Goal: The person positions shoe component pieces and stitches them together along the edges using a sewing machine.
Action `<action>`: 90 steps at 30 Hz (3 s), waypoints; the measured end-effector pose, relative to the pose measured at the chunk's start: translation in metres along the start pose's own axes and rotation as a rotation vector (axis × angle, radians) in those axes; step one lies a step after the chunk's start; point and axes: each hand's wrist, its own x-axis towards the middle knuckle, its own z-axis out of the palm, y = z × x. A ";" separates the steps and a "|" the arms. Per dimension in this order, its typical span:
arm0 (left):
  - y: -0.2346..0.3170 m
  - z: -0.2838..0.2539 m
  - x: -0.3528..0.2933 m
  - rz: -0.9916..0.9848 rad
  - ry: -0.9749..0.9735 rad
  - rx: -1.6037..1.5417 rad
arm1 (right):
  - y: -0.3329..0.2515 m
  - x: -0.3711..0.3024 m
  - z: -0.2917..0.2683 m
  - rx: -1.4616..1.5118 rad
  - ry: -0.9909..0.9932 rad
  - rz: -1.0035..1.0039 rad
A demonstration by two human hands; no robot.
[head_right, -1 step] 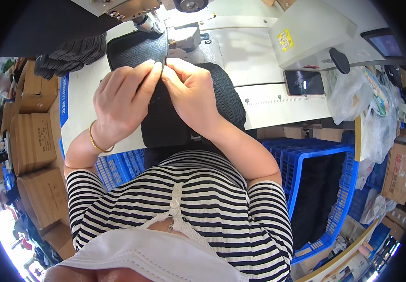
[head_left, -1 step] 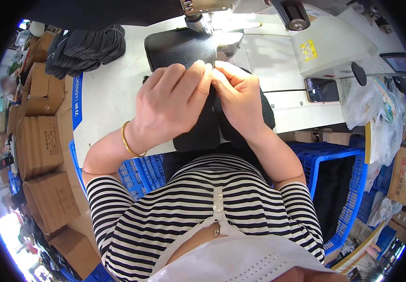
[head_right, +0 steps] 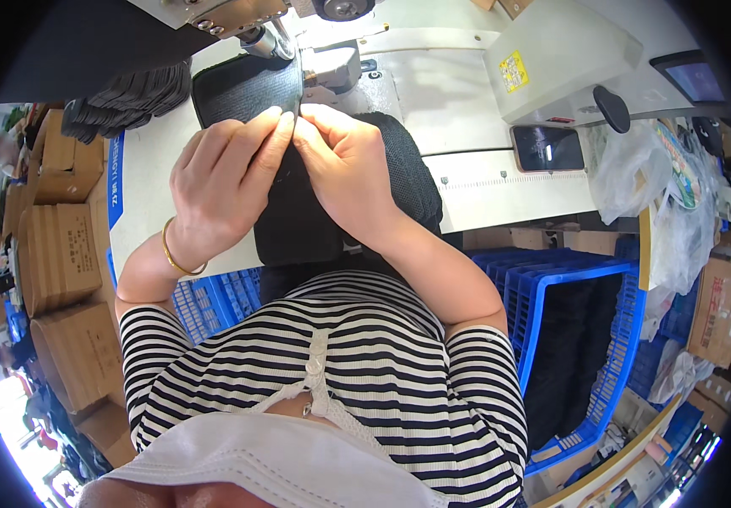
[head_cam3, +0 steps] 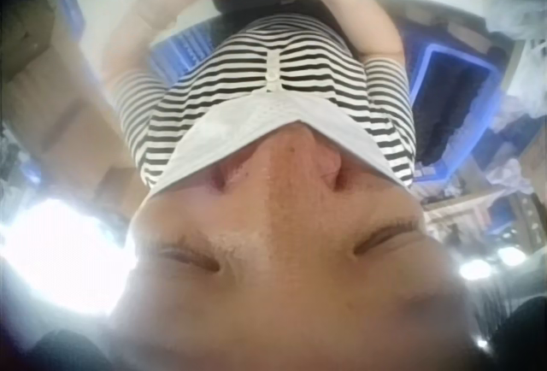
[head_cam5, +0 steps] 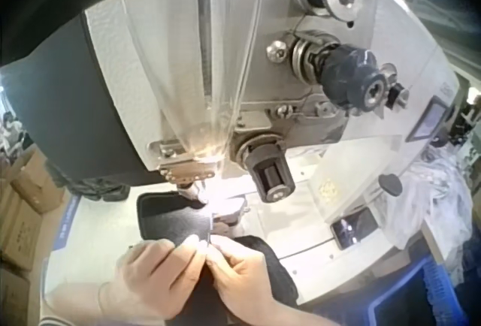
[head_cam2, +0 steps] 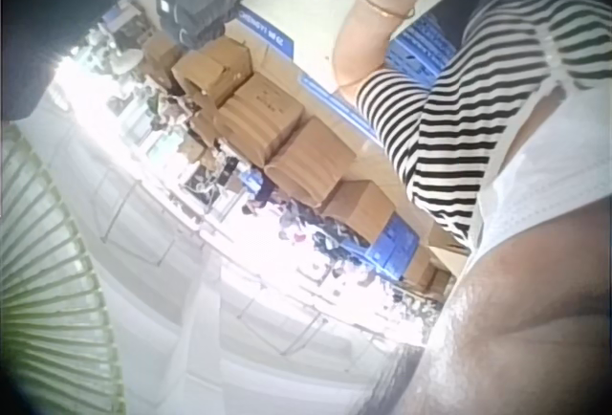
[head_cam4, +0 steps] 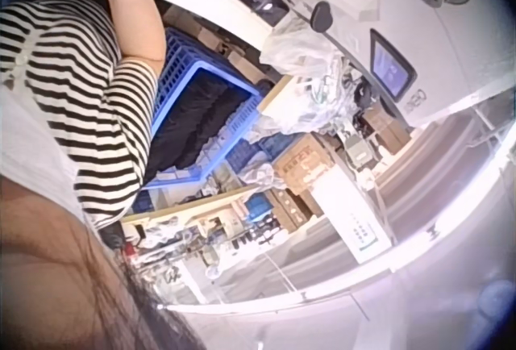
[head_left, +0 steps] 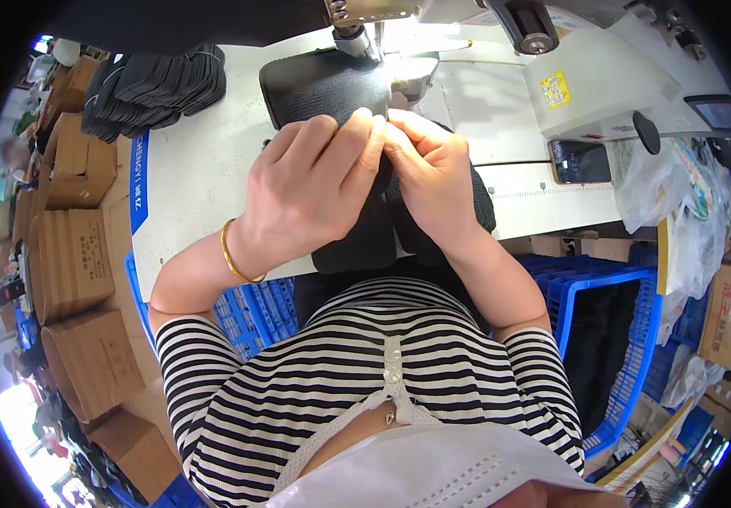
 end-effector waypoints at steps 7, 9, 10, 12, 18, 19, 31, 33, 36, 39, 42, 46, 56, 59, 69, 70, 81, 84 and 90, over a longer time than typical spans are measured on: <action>-0.006 0.008 0.008 -0.054 -0.042 -0.031 | 0.003 0.005 0.001 0.051 0.065 -0.096; -0.009 0.011 0.010 -0.063 -0.051 -0.026 | -0.001 0.007 0.003 0.038 0.067 -0.087; -0.011 0.012 0.011 -0.074 -0.060 -0.021 | -0.002 0.009 0.005 0.077 0.093 -0.069; -0.015 0.017 0.013 -0.085 -0.047 -0.030 | -0.001 0.011 0.006 0.118 0.117 -0.052; -0.020 0.020 0.013 -0.099 -0.038 -0.030 | 0.001 0.016 0.001 0.058 0.049 -0.042; -0.020 0.020 0.012 -0.103 -0.042 -0.037 | 0.001 0.016 0.002 0.080 0.066 -0.065; -0.054 0.033 -0.021 -1.505 0.251 -1.766 | 0.021 -0.044 -0.050 -1.195 0.140 -0.385; -0.080 0.062 -0.020 -1.290 0.176 -1.709 | 0.036 -0.045 -0.053 -1.199 0.114 -0.298; -0.101 0.078 -0.025 -0.999 0.004 -1.440 | 0.044 -0.041 -0.053 -1.223 0.153 -0.320; -0.115 0.081 -0.031 -0.740 -0.258 -0.855 | 0.050 -0.038 -0.053 -1.163 0.217 -0.395; -0.123 0.077 -0.035 -0.458 -0.469 -0.247 | 0.055 -0.044 -0.048 -1.025 0.277 -0.360; 0.016 0.030 -0.096 -0.726 -0.422 -0.540 | 0.063 -0.049 -0.053 -0.983 0.334 -0.330; 0.006 -0.007 -0.037 -1.743 -0.070 -1.639 | 0.035 -0.040 -0.052 -0.322 0.421 -0.659; 0.023 -0.016 -0.023 -1.653 0.197 -1.790 | 0.006 -0.025 -0.042 -0.307 -0.037 -0.314; 0.027 -0.005 -0.038 -1.494 0.503 -1.524 | 0.022 -0.055 -0.020 0.106 -0.082 -0.113; 0.027 -0.003 -0.040 -1.455 0.534 -1.484 | 0.018 -0.060 -0.019 0.154 -0.096 -0.018; 0.015 -0.002 -0.045 -1.403 0.535 -1.587 | 0.021 -0.057 -0.013 -0.001 0.053 -0.087; 0.012 0.001 -0.042 -1.428 0.529 -1.584 | 0.025 -0.053 -0.014 -0.036 0.050 -0.184; -0.001 0.009 -0.033 -1.440 0.484 -1.493 | 0.014 -0.046 -0.008 0.031 0.086 -0.083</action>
